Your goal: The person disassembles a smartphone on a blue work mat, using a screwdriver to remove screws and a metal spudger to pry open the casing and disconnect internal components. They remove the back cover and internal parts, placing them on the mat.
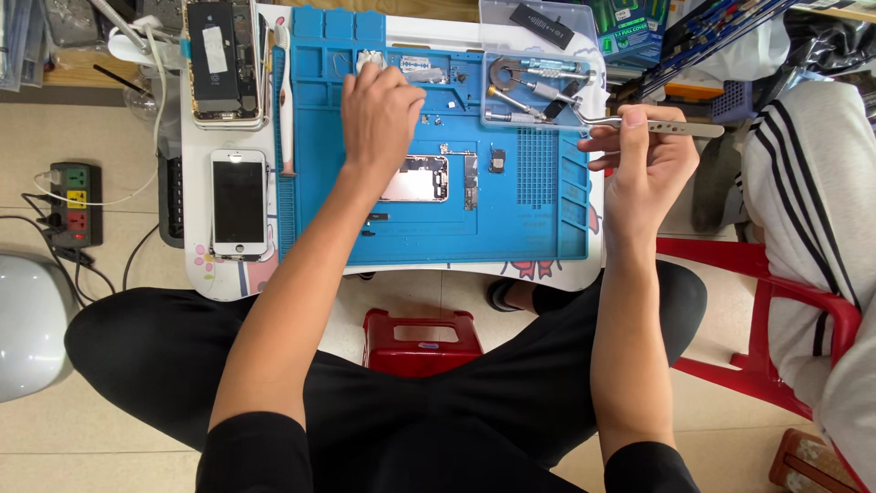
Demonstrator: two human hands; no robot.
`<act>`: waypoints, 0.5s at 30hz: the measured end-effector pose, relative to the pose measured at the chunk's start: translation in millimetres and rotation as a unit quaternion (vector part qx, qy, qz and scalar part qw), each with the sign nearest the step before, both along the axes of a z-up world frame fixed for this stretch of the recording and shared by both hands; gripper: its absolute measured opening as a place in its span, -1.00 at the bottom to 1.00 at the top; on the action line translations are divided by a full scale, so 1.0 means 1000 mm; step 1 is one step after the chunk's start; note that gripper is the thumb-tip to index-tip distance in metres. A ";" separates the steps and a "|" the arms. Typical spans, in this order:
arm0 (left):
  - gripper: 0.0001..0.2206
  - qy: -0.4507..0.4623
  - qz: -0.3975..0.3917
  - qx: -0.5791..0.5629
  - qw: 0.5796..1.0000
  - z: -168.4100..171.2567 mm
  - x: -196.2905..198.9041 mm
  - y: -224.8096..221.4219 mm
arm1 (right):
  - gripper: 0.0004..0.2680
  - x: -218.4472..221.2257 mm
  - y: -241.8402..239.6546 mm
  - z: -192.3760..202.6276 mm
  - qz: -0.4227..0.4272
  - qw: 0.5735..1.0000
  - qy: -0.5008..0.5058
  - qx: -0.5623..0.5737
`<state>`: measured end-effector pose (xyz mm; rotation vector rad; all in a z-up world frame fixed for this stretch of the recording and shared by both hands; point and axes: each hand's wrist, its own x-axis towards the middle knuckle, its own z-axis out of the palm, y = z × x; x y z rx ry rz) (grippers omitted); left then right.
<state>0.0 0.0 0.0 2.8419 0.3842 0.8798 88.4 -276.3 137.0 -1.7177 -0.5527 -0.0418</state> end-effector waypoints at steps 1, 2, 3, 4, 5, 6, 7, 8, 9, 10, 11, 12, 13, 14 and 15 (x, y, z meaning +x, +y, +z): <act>-0.96 -0.001 0.001 0.002 1.000 -0.004 0.004 0.002 | -0.84 -0.001 -0.002 0.002 0.001 1.000 -0.001 0.002; -0.97 0.016 0.010 0.015 1.000 -0.008 0.009 0.003 | -0.83 -0.002 -0.003 0.005 -0.008 1.000 0.008 0.002; -0.93 0.034 0.018 0.027 0.999 -0.012 0.014 0.005 | -0.83 -0.004 -0.006 0.007 -0.018 1.000 0.017 0.002; -0.93 0.034 0.018 0.028 0.999 -0.012 0.015 0.006 | -0.83 -0.003 -0.008 0.007 -0.018 1.000 0.017 0.003; -0.91 0.048 0.026 0.034 0.998 -0.013 0.016 0.007 | -0.83 -0.004 -0.010 0.007 -0.012 1.000 0.013 0.003; -0.89 0.063 0.033 0.041 0.997 -0.014 0.016 0.008 | -0.82 -0.004 -0.011 0.007 -0.006 1.000 0.009 0.003; -0.89 0.063 0.033 0.042 0.997 -0.016 0.017 0.008 | -0.82 -0.003 -0.013 0.007 -0.006 1.000 0.010 0.004; -0.86 0.059 0.033 0.040 0.997 -0.018 0.017 0.008 | -0.81 -0.002 -0.015 0.006 0.001 1.000 0.006 0.004; -0.84 0.056 0.035 0.040 0.997 -0.019 0.013 0.010 | -0.81 -0.003 -0.014 0.005 0.010 1.000 0.004 0.004; -0.84 0.059 0.037 0.042 0.997 -0.015 0.010 0.012 | -0.81 -0.004 -0.012 0.005 0.012 1.000 0.007 0.007; -0.87 0.059 0.033 0.044 0.997 -0.013 0.009 0.011 | -0.81 -0.004 -0.011 0.007 0.019 1.000 0.007 0.002; -0.90 0.059 0.029 0.046 0.997 -0.010 0.008 0.010 | -0.81 -0.004 -0.010 0.008 0.026 1.000 0.007 -0.003; -0.90 0.057 0.029 0.046 0.997 -0.001 0.004 0.010 | -0.81 -0.005 -0.009 0.009 0.026 1.000 0.006 -0.004; -0.90 0.029 0.023 0.043 0.998 0.008 0.000 0.011 | -0.83 -0.005 -0.008 0.010 0.029 0.999 -0.011 -0.018; -0.88 0.002 0.017 0.040 0.999 0.016 -0.006 0.011 | -0.85 -0.007 -0.007 0.010 0.031 0.999 -0.026 -0.033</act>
